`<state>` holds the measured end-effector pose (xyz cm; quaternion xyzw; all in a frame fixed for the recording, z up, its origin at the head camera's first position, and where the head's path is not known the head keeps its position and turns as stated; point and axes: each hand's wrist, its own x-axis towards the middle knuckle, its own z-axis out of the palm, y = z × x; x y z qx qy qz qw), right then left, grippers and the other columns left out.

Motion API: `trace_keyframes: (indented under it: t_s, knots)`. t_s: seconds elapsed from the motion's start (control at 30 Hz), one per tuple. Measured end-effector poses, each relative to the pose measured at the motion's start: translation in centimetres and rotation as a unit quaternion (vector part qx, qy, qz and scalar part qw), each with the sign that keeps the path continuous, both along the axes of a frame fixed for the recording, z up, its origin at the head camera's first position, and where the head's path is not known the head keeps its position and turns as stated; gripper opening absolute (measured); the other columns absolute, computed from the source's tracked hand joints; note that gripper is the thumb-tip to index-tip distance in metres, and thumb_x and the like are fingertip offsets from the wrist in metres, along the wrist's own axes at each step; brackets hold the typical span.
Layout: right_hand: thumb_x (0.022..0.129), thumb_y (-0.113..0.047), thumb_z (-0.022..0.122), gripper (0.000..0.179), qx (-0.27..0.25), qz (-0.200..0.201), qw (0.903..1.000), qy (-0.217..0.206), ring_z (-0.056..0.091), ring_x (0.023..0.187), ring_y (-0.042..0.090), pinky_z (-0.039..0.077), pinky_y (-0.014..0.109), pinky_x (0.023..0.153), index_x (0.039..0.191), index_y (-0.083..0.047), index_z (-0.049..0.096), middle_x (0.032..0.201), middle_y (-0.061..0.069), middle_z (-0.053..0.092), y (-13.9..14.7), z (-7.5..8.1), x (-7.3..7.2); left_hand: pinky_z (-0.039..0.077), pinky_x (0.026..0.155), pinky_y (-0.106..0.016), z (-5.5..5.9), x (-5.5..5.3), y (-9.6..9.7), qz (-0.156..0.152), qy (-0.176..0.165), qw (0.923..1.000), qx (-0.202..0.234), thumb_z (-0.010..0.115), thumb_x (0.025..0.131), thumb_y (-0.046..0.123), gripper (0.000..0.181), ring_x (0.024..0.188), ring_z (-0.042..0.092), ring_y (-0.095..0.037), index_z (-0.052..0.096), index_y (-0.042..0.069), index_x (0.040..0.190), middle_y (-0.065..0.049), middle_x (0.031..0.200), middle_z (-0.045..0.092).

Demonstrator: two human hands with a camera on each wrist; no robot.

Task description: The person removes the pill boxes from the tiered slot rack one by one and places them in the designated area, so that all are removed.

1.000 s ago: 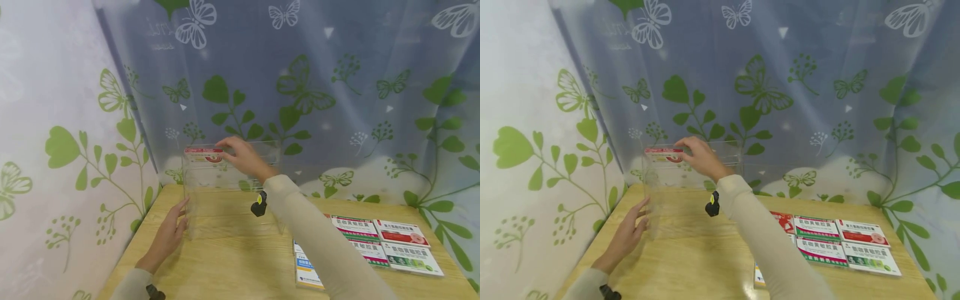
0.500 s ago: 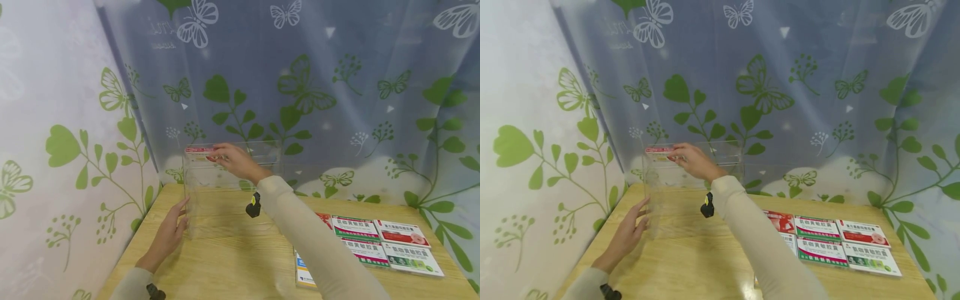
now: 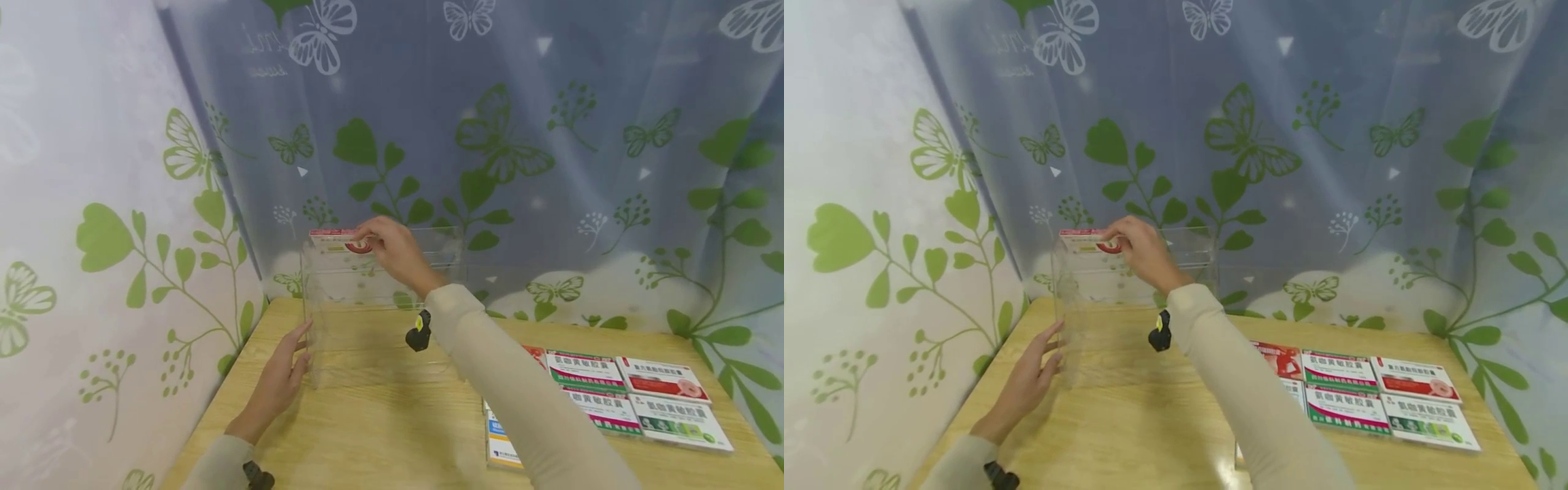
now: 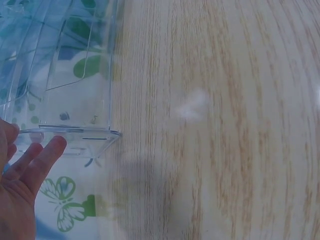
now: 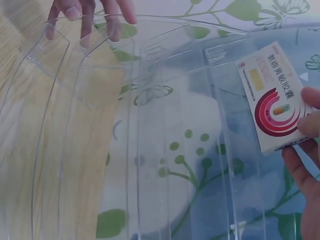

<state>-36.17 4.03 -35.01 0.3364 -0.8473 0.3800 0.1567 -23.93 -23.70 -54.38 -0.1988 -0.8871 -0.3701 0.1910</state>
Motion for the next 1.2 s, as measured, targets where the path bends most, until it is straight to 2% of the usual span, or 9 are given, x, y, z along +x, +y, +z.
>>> trace_keyframes:
  t_s: [0.07, 0.23, 0.37, 0.53, 0.73, 0.87, 1.07, 1.2]
  knots:
    - [0.109, 0.001, 0.062, 0.02, -0.017, -0.001, 0.9998, 0.011, 0.071, 0.121, 0.026, 0.063, 0.04, 0.103, 0.118, -0.008, 0.078, 0.131, 0.009, 0.074, 0.4, 0.4, 0.0, 0.07, 0.081, -0.04, 0.1, -0.1, 0.0, 0.0, -0.002, 1.0, 0.0, 0.06, 0.108, -0.006, 0.067, 0.125, 0.069, -0.048, 0.036, 0.009, 0.169, -0.03, 0.157, 0.05]
    - [0.11, 0.0, 0.06, 0.021, -0.044, -0.017, 0.9989, 0.008, 0.072, 0.119, 0.024, 0.064, 0.038, 0.099, 0.122, -0.01, 0.075, 0.127, 0.008, 0.075, 1.8, 1.8, 0.4, 0.07, 0.08, -0.04, 0.3, -0.2, -0.2, -0.002, 0.002, 1.0, 0.002, 0.059, 0.109, -0.003, 0.065, 0.124, 0.069, -0.049, 0.036, 0.008, 0.169, -0.03, 0.158, 0.05]
    - [0.111, -0.004, 0.061, 0.023, -0.051, -0.028, 0.9982, 0.011, 0.072, 0.12, 0.022, 0.064, 0.038, 0.098, 0.126, -0.013, 0.076, 0.129, 0.005, 0.076, 3.2, 3.0, 1.1, 0.07, 0.078, -0.039, 0.5, -0.4, -0.3, -0.003, 0.019, 0.9998, 0.002, 0.06, 0.109, -0.005, 0.065, 0.121, 0.07, -0.05, 0.037, 0.007, 0.168, -0.031, 0.156, 0.051]
    - [0.111, -0.006, 0.063, 0.024, -0.042, -0.027, 0.9985, 0.021, 0.07, 0.121, 0.021, 0.063, 0.039, 0.1, 0.13, -0.014, 0.076, 0.131, 0.003, 0.074, 5.8, 3.8, 2.5, 0.07, 0.077, -0.039, 0.4, -0.5, -0.3, -0.004, 0.042, 0.9991, 0.0, 0.062, 0.106, -0.009, 0.066, 0.118, 0.071, -0.051, 0.039, 0.003, 0.167, -0.033, 0.155, 0.052]
    - [0.109, -0.005, 0.066, 0.025, -0.044, -0.037, 0.9968, 0.055, 0.071, 0.12, 0.023, 0.065, 0.043, 0.097, 0.13, -0.012, 0.076, 0.132, 0.005, 0.075, 9.6, 4.3, 4.2, 0.07, 0.079, -0.043, 0.3, -0.6, -0.4, -0.004, 0.029, 0.9996, -0.001, 0.062, 0.107, -0.006, 0.066, 0.12, 0.07, -0.051, 0.038, 0.006, 0.168, -0.032, 0.156, 0.051]
    - [0.108, -0.004, 0.067, 0.024, -0.051, -0.057, 0.995, 0.064, 0.072, 0.119, 0.023, 0.065, 0.041, 0.095, 0.128, -0.012, 0.078, 0.131, 0.005, 0.076, 12.6, 3.8, 5.4, 0.07, 0.079, -0.044, 0.3, -0.6, -0.3, -0.002, 0.029, 0.9996, 0.0, 0.062, 0.106, -0.007, 0.066, 0.119, 0.071, -0.051, 0.039, 0.006, 0.167, -0.033, 0.156, 0.051]
    - [0.106, 0.0, 0.069, 0.026, -0.024, -0.085, 0.9942, 0.061, 0.072, 0.116, 0.021, 0.059, 0.014, 0.092, 0.126, -0.012, 0.079, 0.128, 0.005, 0.077, 17.9, 1.6, 7.7, 0.07, 0.08, -0.044, 0.2, -0.8, -0.2, -0.009, 0.026, 0.9996, 0.001, 0.062, 0.107, -0.006, 0.065, 0.12, 0.07, -0.052, 0.038, 0.005, 0.167, -0.033, 0.157, 0.05]
    - [0.106, -0.001, 0.069, 0.028, 0.002, -0.113, 0.9925, 0.046, 0.067, 0.115, 0.001, 0.052, 0.003, 0.089, 0.128, -0.015, 0.079, 0.128, 0.004, 0.077, 21.8, -0.2, 10.1, 0.07, 0.08, -0.043, 0.2, -1.0, -0.1, -0.014, 0.02, 0.9997, -0.002, 0.062, 0.107, -0.005, 0.065, 0.121, 0.07, -0.052, 0.038, 0.005, 0.167, -0.033, 0.157, 0.05]
